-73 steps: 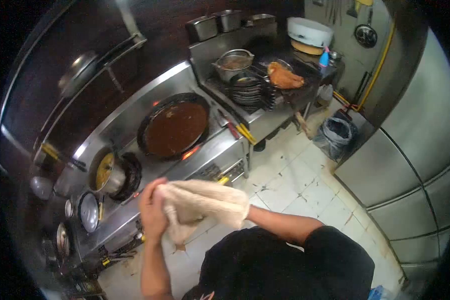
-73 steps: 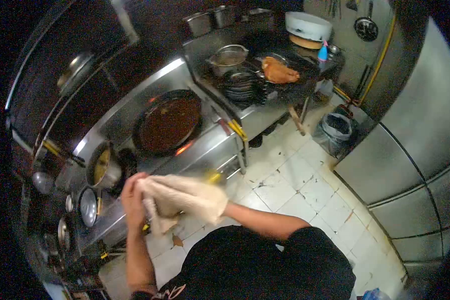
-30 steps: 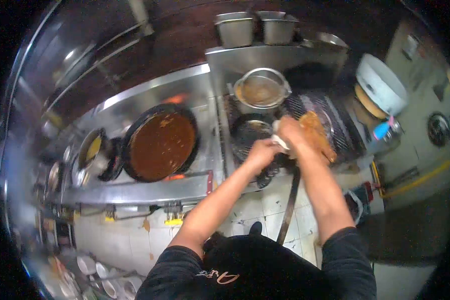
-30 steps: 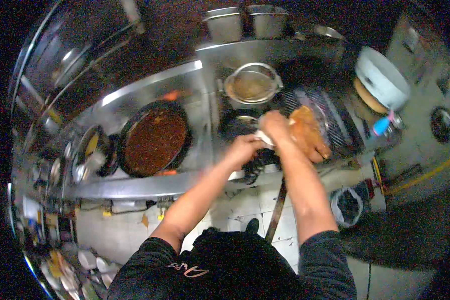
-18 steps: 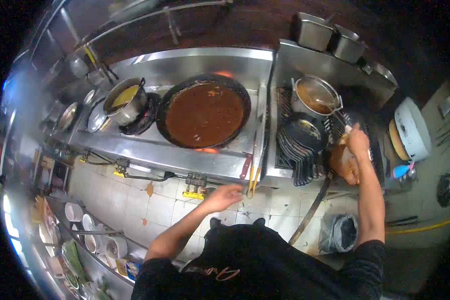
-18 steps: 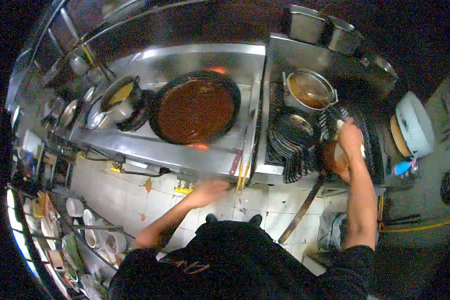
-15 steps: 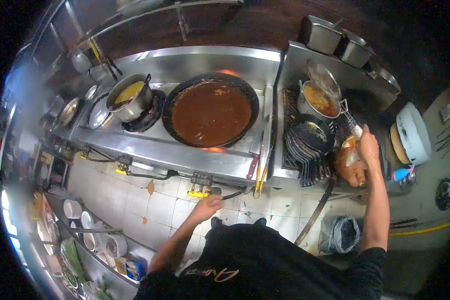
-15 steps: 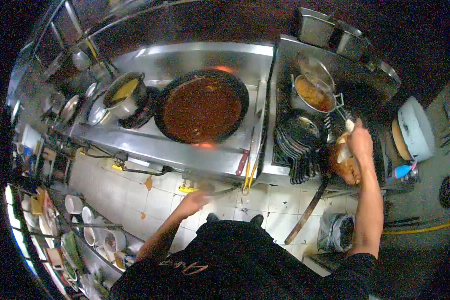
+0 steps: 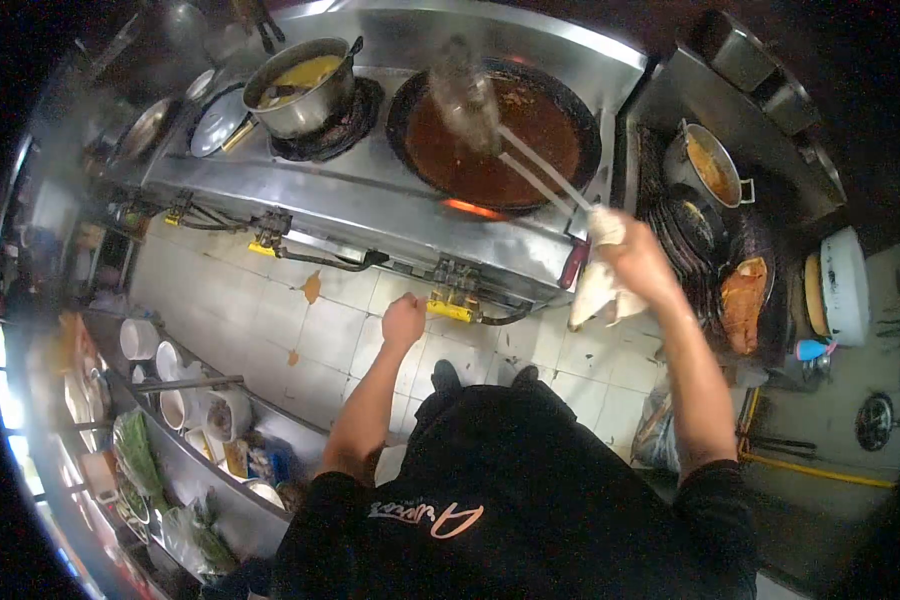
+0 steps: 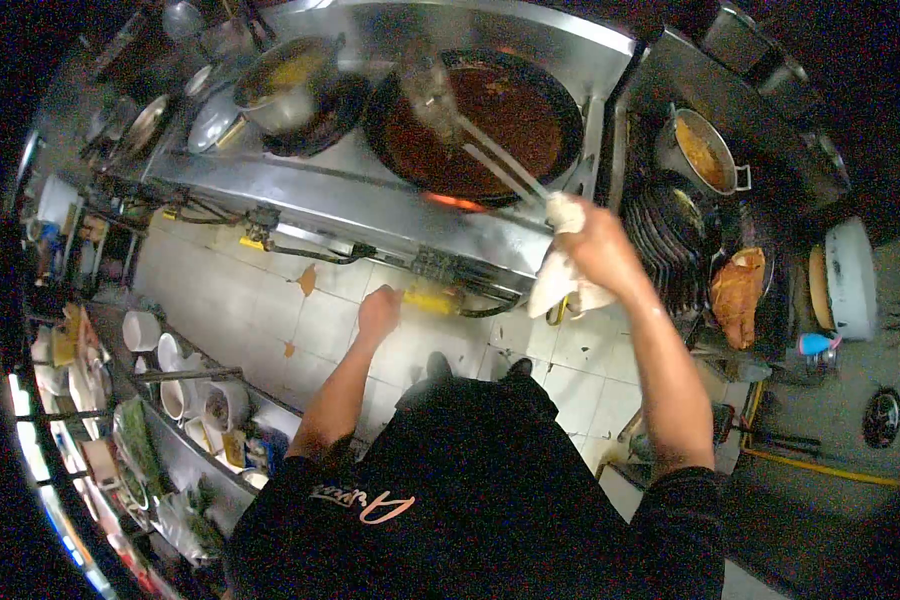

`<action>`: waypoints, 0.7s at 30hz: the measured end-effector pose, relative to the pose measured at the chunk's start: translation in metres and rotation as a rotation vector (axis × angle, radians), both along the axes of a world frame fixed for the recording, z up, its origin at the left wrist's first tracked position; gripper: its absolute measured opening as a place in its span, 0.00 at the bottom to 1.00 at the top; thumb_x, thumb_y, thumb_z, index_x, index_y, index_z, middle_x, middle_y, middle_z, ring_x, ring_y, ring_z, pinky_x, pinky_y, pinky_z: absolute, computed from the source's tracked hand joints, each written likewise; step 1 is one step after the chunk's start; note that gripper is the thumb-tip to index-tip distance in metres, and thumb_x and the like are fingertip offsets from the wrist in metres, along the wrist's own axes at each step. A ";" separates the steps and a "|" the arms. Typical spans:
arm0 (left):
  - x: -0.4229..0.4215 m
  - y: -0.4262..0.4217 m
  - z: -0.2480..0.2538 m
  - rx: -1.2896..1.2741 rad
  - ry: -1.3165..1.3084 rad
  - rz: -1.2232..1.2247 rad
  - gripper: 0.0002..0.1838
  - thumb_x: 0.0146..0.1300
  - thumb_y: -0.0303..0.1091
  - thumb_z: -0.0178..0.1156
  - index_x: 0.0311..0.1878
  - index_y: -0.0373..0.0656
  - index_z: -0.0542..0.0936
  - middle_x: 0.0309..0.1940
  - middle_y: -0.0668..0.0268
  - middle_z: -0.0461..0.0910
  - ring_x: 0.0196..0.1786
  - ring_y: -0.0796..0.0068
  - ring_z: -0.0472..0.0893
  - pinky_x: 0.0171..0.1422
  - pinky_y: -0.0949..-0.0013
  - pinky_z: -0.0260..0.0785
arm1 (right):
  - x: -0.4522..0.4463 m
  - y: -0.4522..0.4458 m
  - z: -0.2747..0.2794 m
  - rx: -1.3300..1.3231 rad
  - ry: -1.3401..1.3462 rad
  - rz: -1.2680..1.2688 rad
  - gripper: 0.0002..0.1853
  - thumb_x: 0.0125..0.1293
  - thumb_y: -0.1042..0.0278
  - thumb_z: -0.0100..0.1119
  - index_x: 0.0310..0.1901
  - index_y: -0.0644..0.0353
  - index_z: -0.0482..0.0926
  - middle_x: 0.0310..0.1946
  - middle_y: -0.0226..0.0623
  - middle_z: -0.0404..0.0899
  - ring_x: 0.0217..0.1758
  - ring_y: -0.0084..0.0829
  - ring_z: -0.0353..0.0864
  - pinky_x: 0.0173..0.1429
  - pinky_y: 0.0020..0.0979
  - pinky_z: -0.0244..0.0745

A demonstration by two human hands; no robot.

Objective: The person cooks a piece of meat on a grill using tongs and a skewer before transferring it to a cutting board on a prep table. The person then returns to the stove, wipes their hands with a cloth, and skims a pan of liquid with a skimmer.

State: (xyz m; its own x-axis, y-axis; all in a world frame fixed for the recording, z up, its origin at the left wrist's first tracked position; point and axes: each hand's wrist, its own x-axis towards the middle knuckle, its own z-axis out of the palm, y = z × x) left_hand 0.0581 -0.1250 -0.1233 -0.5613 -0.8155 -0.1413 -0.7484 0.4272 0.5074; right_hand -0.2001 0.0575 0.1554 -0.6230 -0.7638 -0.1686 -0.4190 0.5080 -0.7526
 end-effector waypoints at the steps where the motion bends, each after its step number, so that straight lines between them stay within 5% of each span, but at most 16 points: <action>1: -0.007 -0.001 0.000 0.009 -0.015 -0.014 0.16 0.58 0.43 0.52 0.27 0.38 0.77 0.28 0.48 0.78 0.35 0.48 0.78 0.40 0.52 0.71 | 0.003 -0.007 -0.012 0.000 -0.041 0.021 0.19 0.52 0.73 0.53 0.48 0.68 0.73 0.30 0.48 0.80 0.32 0.35 0.80 0.38 0.33 0.74; 4: -0.019 0.001 -0.022 -0.014 0.027 -0.088 0.17 0.58 0.44 0.52 0.27 0.37 0.77 0.28 0.47 0.78 0.35 0.47 0.78 0.40 0.50 0.70 | 0.003 -0.027 -0.062 0.010 -0.057 0.155 0.16 0.51 0.71 0.55 0.42 0.67 0.76 0.28 0.47 0.80 0.28 0.33 0.80 0.34 0.35 0.74; 6: -0.028 0.010 -0.021 -0.077 0.006 -0.124 0.18 0.58 0.45 0.52 0.26 0.36 0.77 0.27 0.47 0.78 0.34 0.47 0.78 0.40 0.50 0.70 | 0.017 -0.041 -0.049 0.145 -0.110 0.097 0.14 0.50 0.68 0.55 0.38 0.67 0.77 0.28 0.49 0.80 0.27 0.37 0.80 0.36 0.37 0.74; 10: -0.045 0.037 0.010 -0.002 -0.023 -0.160 0.18 0.58 0.46 0.51 0.27 0.38 0.78 0.26 0.47 0.78 0.32 0.46 0.78 0.38 0.50 0.70 | -0.009 -0.054 -0.093 0.202 0.201 0.097 0.13 0.53 0.71 0.51 0.38 0.67 0.78 0.33 0.59 0.78 0.37 0.49 0.81 0.42 0.42 0.75; 13: -0.044 0.049 0.007 0.043 0.005 -0.105 0.20 0.57 0.48 0.51 0.28 0.38 0.78 0.27 0.46 0.78 0.32 0.45 0.78 0.38 0.49 0.70 | -0.036 -0.066 -0.108 0.236 0.153 0.169 0.14 0.53 0.70 0.55 0.40 0.68 0.78 0.38 0.58 0.78 0.42 0.52 0.79 0.45 0.44 0.75; 19: -0.028 0.048 -0.025 -0.022 0.034 -0.206 0.22 0.57 0.49 0.51 0.26 0.36 0.78 0.26 0.46 0.77 0.32 0.45 0.78 0.38 0.50 0.70 | -0.078 -0.079 -0.081 0.349 0.303 0.079 0.12 0.53 0.71 0.55 0.38 0.66 0.80 0.39 0.53 0.79 0.45 0.48 0.79 0.49 0.41 0.75; 21: -0.017 0.055 0.000 0.022 0.048 -0.113 0.21 0.57 0.48 0.52 0.25 0.36 0.78 0.26 0.46 0.78 0.32 0.45 0.78 0.39 0.50 0.70 | -0.094 -0.081 -0.077 0.387 0.370 0.091 0.13 0.53 0.72 0.54 0.40 0.65 0.80 0.41 0.51 0.79 0.46 0.46 0.79 0.50 0.40 0.75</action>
